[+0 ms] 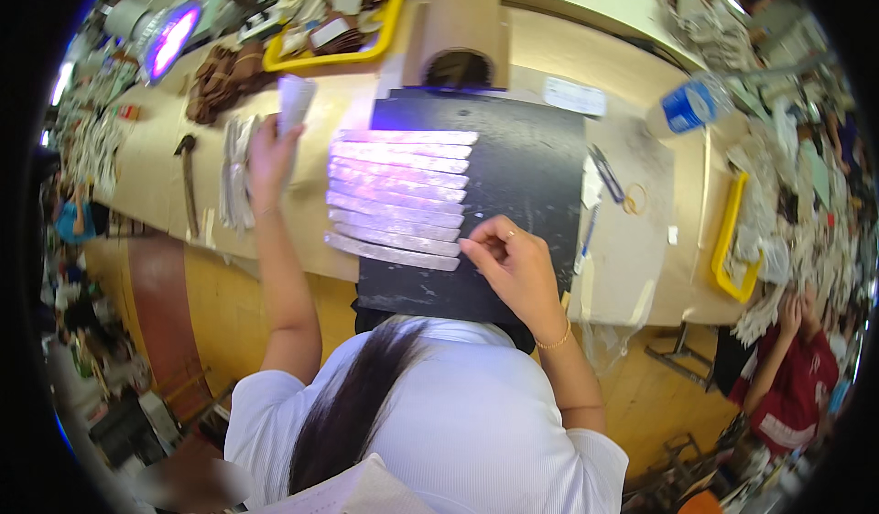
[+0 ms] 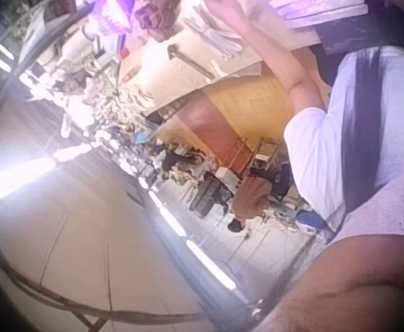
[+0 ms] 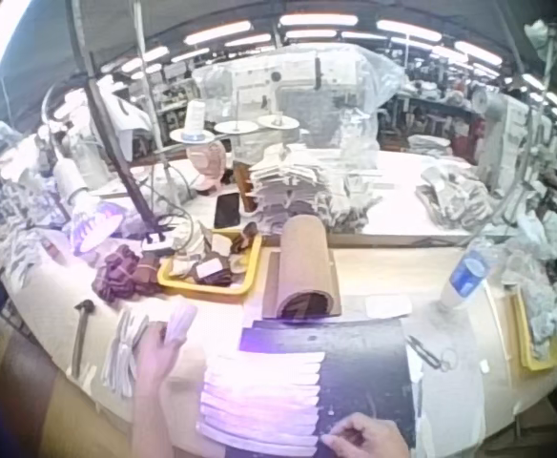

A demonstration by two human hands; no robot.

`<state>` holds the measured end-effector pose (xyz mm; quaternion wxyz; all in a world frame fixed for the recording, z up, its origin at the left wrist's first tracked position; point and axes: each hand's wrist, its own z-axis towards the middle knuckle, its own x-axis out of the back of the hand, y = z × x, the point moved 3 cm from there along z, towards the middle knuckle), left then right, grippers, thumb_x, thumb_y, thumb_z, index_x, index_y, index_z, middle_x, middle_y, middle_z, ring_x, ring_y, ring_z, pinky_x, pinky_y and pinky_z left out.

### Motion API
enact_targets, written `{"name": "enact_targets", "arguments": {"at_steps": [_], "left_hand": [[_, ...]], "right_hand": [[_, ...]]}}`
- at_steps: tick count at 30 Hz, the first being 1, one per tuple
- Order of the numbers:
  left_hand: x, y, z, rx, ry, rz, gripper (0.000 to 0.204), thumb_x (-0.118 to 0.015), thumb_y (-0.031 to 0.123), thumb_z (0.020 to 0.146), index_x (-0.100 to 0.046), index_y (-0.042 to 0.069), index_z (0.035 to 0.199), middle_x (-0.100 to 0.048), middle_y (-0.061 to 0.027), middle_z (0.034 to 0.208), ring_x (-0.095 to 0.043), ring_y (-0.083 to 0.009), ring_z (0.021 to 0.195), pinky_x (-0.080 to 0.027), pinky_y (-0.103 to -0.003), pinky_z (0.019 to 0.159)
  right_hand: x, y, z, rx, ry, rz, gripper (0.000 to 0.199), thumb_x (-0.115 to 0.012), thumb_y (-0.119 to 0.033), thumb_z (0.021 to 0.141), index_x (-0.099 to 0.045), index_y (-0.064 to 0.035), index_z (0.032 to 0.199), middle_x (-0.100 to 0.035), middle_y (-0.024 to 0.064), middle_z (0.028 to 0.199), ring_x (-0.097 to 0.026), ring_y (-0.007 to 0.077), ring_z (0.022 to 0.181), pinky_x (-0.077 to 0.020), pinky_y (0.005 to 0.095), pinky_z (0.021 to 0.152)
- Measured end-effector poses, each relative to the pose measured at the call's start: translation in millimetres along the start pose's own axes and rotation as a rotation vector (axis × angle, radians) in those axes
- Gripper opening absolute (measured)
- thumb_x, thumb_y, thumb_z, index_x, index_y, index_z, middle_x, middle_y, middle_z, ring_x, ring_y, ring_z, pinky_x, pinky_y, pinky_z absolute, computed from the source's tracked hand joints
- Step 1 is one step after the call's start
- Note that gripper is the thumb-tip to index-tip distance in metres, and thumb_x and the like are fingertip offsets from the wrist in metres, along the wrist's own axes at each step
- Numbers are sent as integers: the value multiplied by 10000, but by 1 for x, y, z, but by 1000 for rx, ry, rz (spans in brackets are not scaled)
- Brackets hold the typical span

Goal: The person arranges white strips on a black board, then uses a hammer to flatten them. They later use a pencil to mark the strips. The task involves repetitive hammering and marking actions.

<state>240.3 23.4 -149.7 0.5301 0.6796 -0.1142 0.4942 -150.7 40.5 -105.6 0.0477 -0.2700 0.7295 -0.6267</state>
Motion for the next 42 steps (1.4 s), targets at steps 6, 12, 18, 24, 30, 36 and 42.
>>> {"name": "enact_targets", "arguments": {"at_steps": [6, 12, 18, 24, 30, 36, 42], "left_hand": [[56, 134, -53, -366, -526, -1104, 547, -663, 259, 920, -481, -76, 1312, -638, -92, 942, -593, -157, 841, -481, -255, 765], [-25, 192, -132, -401, -756, -1844, 536, -551, 272, 993, -373, 19, 1432, -552, -62, 919, -547, -185, 873, -452, -342, 821], [-61, 176, -161, 7, -787, -1783, 570, -573, 302, 980, -360, 45, 1442, -565, -85, 1048, -567, -260, 1074, -436, -443, 1012], [-79, 181, -162, 226, -770, -1704, 522, -516, 219, 990, -337, -8, 1425, -546, -203, 1283, -479, -343, 1289, -369, -477, 1116], [-86, 185, -165, 537, -971, -1820, 403, -497, 100, 991, -412, -4, 1371, -506, -233, 1360, -445, -375, 1329, -367, -506, 1122], [-105, 186, -178, 686, -897, -1774, 383, -552, 77, 973, -447, 12, 1335, -524, -213, 1342, -489, -336, 1295, -431, -470, 1081], [-121, 186, -179, 732, -812, -1713, 340, -583, 91, 965, -479, 7, 1277, -551, -191, 1301, -557, -284, 1216, -475, -445, 1042]], "right_hand": [[4, -45, 24, 517, -23, 33, 347, -758, -281, 841, -633, -5, 1011, -652, 66, 1028, -620, 119, 872, -505, 251, 729], [-25, -17, 24, 158, -415, 492, 489, -663, -413, 928, -513, -5, 1150, -597, 93, 1047, -584, 146, 974, -474, 296, 865], [-9, 2, 7, -96, -342, 528, 387, -717, -339, 899, -581, -4, 1039, -638, 25, 907, -587, 86, 845, -500, 264, 752], [17, -15, -3, 33, 86, -292, 419, -776, -430, 783, -657, -56, 930, -682, 133, 768, -669, 298, 659, -515, 348, 619], [36, -18, -14, 224, 238, -267, 280, -778, -242, 798, -662, -46, 961, -675, 96, 857, -667, 252, 721, -523, 335, 634], [51, -7, -14, 333, 384, -329, 134, -747, -88, 808, -713, -38, 928, -650, 78, 855, -636, 213, 696, -512, 293, 620], [66, 1, -6, 210, 313, -386, 86, -718, -83, 834, -725, -51, 913, -644, 70, 810, -604, 195, 626, -479, 293, 573]]}}
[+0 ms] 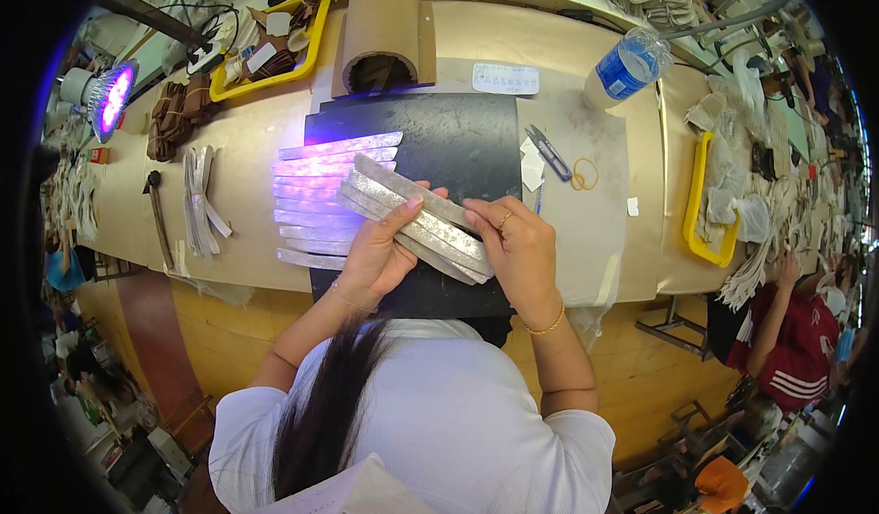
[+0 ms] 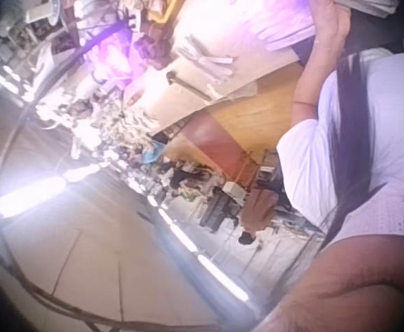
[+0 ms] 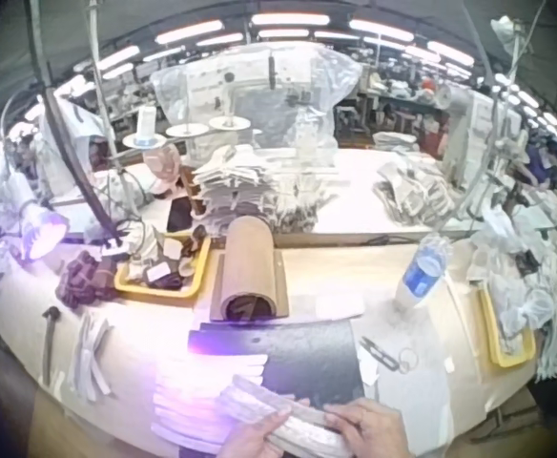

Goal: The person arranges white strips on a black board, then uses a hammer to flatten them. They later use a pencil to mark the strips. The task involves repetitive hammering and marking actions.

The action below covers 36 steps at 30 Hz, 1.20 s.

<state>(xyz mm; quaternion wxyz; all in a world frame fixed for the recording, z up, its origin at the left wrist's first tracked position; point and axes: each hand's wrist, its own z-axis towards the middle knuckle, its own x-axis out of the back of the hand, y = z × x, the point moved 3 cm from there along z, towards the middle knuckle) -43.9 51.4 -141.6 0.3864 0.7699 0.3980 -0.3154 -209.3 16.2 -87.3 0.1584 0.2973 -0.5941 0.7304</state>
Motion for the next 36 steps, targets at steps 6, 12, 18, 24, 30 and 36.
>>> {"name": "enact_targets", "arguments": {"at_steps": [6, 12, 18, 24, 30, 36], "left_hand": [[2, -5, 7, 10, 21, 62, 371, -580, 95, 969, -452, 4, 1305, -574, -196, 1270, -556, -288, 1223, -481, -439, 1037], [-5, -3, 8, 56, 50, 45, 381, -517, 92, 998, -403, -4, 1348, -527, -231, 1339, -529, -322, 1261, -478, -455, 1042], [-3, -2, 0, 108, 40, 87, 386, -496, 100, 1005, -388, -11, 1359, -501, -240, 1366, -494, -336, 1298, -457, -470, 1063], [2, -6, 10, 115, 24, -2, 365, -452, 134, 1020, -405, -16, 1349, -483, -210, 1395, -469, -328, 1319, -417, -463, 1094], [3, -1, 33, -28, 77, -68, 340, -447, 117, 1012, -439, -13, 1327, -497, -179, 1388, -491, -310, 1289, -392, -457, 1111], [1, 9, 40, -69, -11, -66, 262, -473, 114, 998, -496, 5, 1236, -556, -153, 1334, -536, -300, 1223, -407, -449, 1080]], "right_hand": [[4, 17, 15, 38, -34, 20, 38, -676, -38, 869, -674, -6, 889, -638, 76, 757, -581, 148, 613, -454, 264, 575], [14, 75, 80, 128, -144, -153, 76, -638, -93, 885, -660, -20, 880, -623, 118, 799, -606, 278, 681, -472, 344, 625], [20, 75, 105, 349, -122, -444, 57, -642, -109, 863, -668, -63, 883, -611, 89, 813, -613, 296, 803, -454, 369, 704], [25, 43, 97, 448, -115, -389, 62, -648, -52, 846, -654, -78, 903, -642, 74, 865, -619, 262, 867, -443, 339, 758], [38, 44, 77, 99, -402, 162, 47, -618, -35, 907, -640, -2, 931, -638, 64, 824, -583, 140, 741, -462, 276, 673], [37, 99, 75, -19, -313, 29, 105, -654, -91, 897, -668, 9, 927, -681, 83, 839, -608, 148, 709, -483, 276, 660]]}}
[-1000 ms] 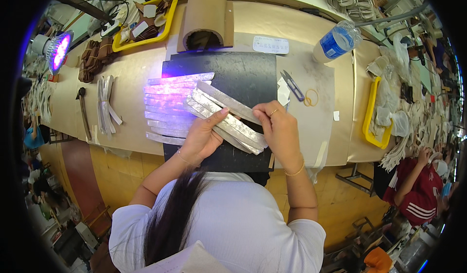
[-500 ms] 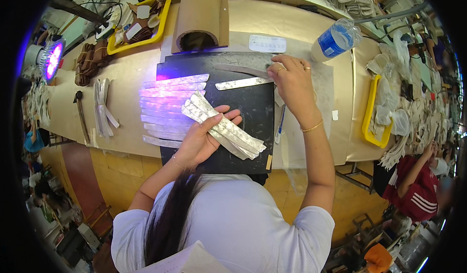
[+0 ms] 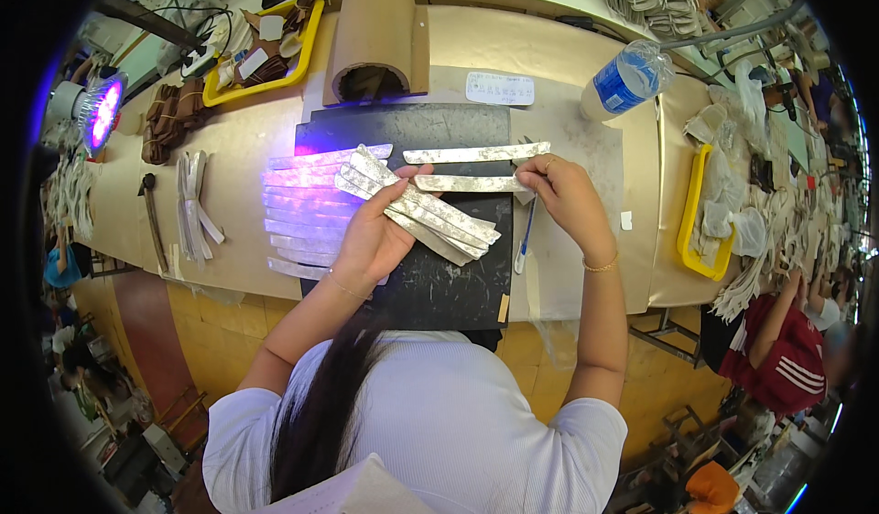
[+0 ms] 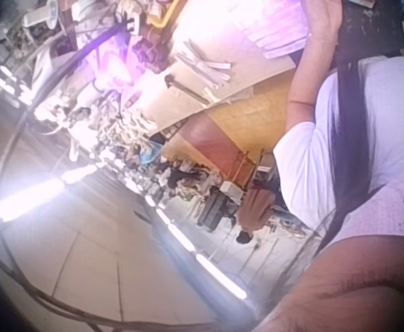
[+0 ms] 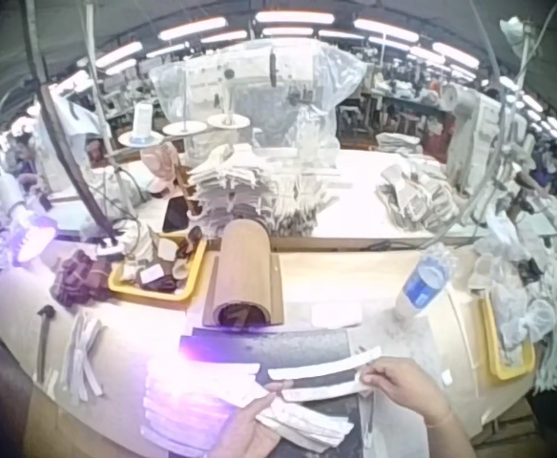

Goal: The person arranges white strips on a black board, then uses a hammer to flatten them. They later use a pencil to mark the strips. The task involves repetitive hammering and marking actions.

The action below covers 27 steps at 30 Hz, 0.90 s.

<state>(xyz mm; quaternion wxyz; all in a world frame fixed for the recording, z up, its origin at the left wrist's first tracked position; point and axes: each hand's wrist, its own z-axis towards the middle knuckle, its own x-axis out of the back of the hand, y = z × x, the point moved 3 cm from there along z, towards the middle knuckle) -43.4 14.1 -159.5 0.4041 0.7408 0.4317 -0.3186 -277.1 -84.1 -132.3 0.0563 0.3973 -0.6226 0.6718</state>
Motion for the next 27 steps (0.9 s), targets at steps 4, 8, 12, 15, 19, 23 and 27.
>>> {"name": "enact_targets", "arguments": {"at_steps": [4, 8, 12, 15, 19, 23, 27], "left_hand": [[5, 2, -4, -4, 96, 10, 271, -469, 105, 990, -479, -1, 1240, -524, -187, 1346, -498, -323, 1257, -377, -469, 1101], [6, 6, -25, 18, 113, -17, 344, -436, 65, 967, -413, -20, 1299, -466, -247, 1368, -441, -365, 1303, -328, -502, 1135], [-2, 18, -48, 9, 67, 1, 408, -403, 38, 949, -360, -33, 1349, -441, -280, 1379, -410, -385, 1345, -327, -521, 1142], [-1, 20, -53, 19, 38, 20, 376, -422, 49, 972, -381, -29, 1338, -447, -293, 1390, -431, -383, 1341, -371, -511, 1119], [4, 12, -52, 54, 58, 22, 333, -453, 68, 992, -411, -15, 1312, -446, -291, 1402, -456, -378, 1324, -408, -504, 1094], [3, 5, -50, 88, 27, 21, 306, -469, 84, 1000, -436, -8, 1290, -490, -270, 1358, -484, -382, 1298, -433, -510, 1074], [3, 0, -49, 104, 32, 40, 293, -482, 91, 1002, -452, -12, 1275, -555, -216, 1239, -508, -383, 1273, -458, -516, 1050]], "right_hand": [[-1, 0, 6, -32, 47, -68, 127, -678, -115, 875, -681, 11, 896, -688, 117, 823, -631, 200, 672, -493, 286, 649], [-1, -9, 15, -24, 32, -111, 133, -692, -124, 860, -682, 8, 874, -694, 128, 805, -658, 232, 671, -504, 296, 645], [-6, -6, 20, -47, 32, -125, 137, -702, -136, 851, -684, -4, 881, -705, 134, 810, -681, 246, 701, -513, 310, 647], [-8, -4, 22, -59, 37, -99, 133, -707, -140, 849, -686, -13, 884, -709, 131, 810, -689, 251, 711, -517, 314, 652], [-10, -8, 25, -65, 57, -125, 129, -704, -137, 855, -684, -13, 882, -712, 127, 799, -697, 245, 718, -522, 316, 661], [-11, -3, 26, -84, 86, -132, 159, -709, -134, 862, -680, 20, 890, -716, 111, 785, -689, 165, 731, -516, 274, 675], [-11, -4, 26, -114, 94, -130, 153, -722, -135, 846, -683, 8, 882, -705, 110, 804, -680, 175, 733, -511, 278, 666]]}}
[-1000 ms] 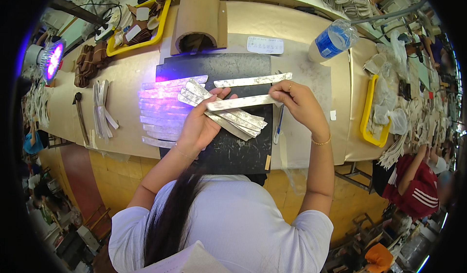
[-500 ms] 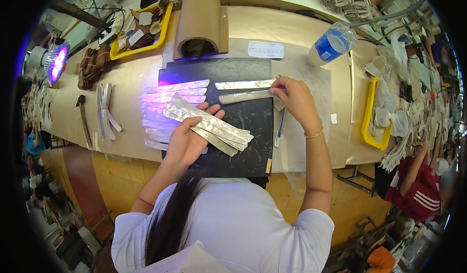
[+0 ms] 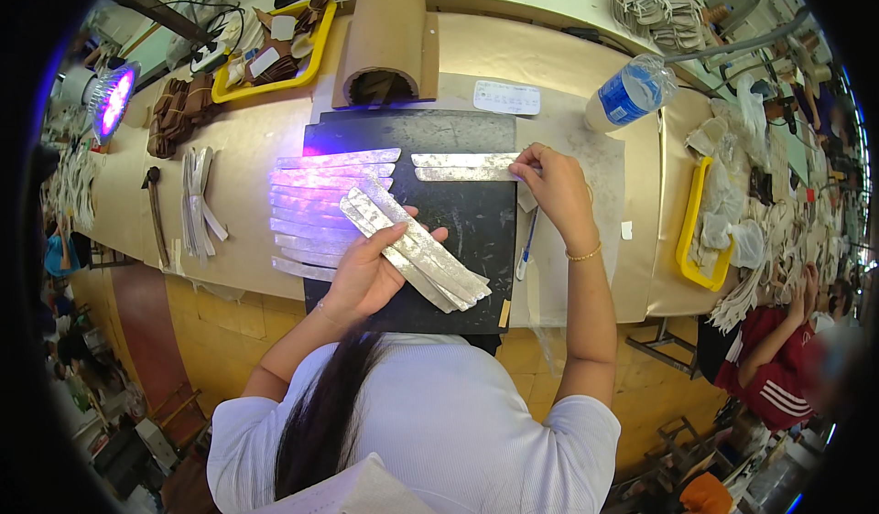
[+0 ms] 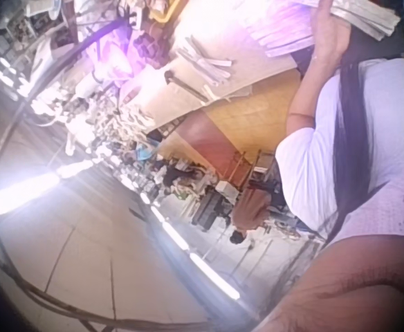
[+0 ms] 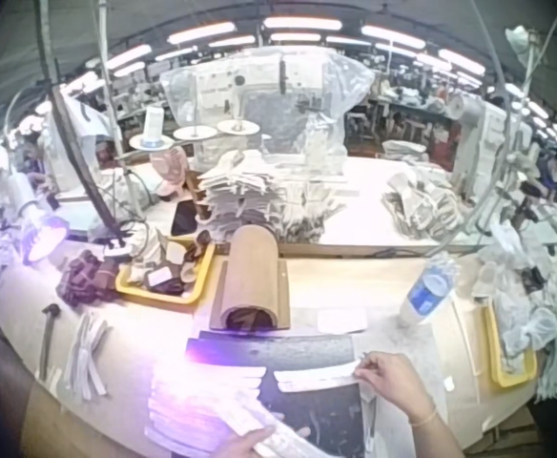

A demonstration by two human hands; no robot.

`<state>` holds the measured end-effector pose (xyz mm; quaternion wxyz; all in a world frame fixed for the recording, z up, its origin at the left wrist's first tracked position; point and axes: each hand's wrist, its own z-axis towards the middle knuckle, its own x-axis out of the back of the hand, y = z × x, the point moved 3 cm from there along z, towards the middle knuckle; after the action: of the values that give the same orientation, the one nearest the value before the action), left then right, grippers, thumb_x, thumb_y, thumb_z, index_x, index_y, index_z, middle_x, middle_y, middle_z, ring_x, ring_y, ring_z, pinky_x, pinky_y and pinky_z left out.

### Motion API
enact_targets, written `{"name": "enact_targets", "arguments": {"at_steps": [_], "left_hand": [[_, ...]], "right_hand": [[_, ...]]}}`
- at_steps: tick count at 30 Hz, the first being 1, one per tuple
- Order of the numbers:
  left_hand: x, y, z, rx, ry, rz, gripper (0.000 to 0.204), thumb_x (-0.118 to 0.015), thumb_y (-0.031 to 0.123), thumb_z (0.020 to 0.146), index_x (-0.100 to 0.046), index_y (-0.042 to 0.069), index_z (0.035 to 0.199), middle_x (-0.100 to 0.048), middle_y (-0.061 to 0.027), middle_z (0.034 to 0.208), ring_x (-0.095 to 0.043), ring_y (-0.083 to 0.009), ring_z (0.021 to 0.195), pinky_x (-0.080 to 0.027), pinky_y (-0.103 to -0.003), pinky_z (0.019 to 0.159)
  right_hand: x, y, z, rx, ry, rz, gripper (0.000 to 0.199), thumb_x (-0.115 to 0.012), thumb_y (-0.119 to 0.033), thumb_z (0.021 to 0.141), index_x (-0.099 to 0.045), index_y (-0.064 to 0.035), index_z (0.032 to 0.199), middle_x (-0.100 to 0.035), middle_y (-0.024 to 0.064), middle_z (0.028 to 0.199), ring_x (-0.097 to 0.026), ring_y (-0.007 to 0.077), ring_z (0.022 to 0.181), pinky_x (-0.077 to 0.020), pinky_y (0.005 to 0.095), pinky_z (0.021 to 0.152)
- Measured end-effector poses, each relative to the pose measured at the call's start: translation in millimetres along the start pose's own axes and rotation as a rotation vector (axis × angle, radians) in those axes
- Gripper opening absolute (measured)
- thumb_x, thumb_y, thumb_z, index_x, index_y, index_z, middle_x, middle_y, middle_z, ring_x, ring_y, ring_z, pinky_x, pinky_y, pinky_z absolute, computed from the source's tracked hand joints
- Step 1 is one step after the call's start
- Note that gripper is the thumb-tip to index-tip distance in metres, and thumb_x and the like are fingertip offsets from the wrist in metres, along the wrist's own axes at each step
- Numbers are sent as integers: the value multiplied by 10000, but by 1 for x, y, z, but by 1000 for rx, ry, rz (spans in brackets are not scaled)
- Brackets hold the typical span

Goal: The person arranges white strips on a black board, then uses a hammer to flatten them. They later use a pencil to mark the strips. The task involves repetitive hammering and marking actions.

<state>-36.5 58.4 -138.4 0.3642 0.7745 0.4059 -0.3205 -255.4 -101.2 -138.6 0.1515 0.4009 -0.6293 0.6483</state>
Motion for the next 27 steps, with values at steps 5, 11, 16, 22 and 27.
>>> {"name": "enact_targets", "arguments": {"at_steps": [5, 11, 16, 22, 27], "left_hand": [[-5, 0, -1, -7, 24, 46, 308, -532, 83, 988, -453, -20, 1268, -567, -180, 1187, -539, -369, 1240, -486, -510, 1023], [1, -6, 5, -2, 72, 42, 345, -606, 65, 950, -467, -24, 1253, -562, -158, 1207, -570, -325, 1196, -495, -484, 1014], [4, -14, 10, 4, 101, 60, 341, -623, 72, 944, -486, -17, 1243, -578, -130, 1180, -604, -247, 1113, -509, -435, 982], [11, -19, 10, 56, 107, 59, 339, -593, 91, 965, -481, -13, 1267, -580, -140, 1171, -587, -263, 1146, -497, -450, 996], [8, -18, -1, 83, 109, 55, 316, -543, 119, 993, -464, -5, 1273, -563, -155, 1245, -546, -303, 1224, -472, -486, 1030]], "right_hand": [[6, -14, -11, 253, 245, -341, 154, -760, -132, 800, -674, -20, 860, -639, 86, 872, -637, 185, 748, -495, 281, 671], [-8, -58, -49, 237, -110, 221, 193, -772, -149, 797, -666, -20, 893, -617, 48, 868, -609, 151, 741, -479, 271, 681], [-31, -72, -69, 82, -251, 259, 173, -749, -147, 829, -680, -18, 921, -639, 31, 796, -579, 111, 673, -467, 245, 625], [-24, -44, -46, 139, -165, 169, 90, -697, -108, 863, -694, -26, 898, -671, 65, 798, -619, 151, 683, -480, 277, 621], [-19, -25, -29, 163, -92, -101, 100, -717, -117, 823, -690, -27, 861, -683, 108, 802, -648, 246, 702, -494, 342, 659]]}}
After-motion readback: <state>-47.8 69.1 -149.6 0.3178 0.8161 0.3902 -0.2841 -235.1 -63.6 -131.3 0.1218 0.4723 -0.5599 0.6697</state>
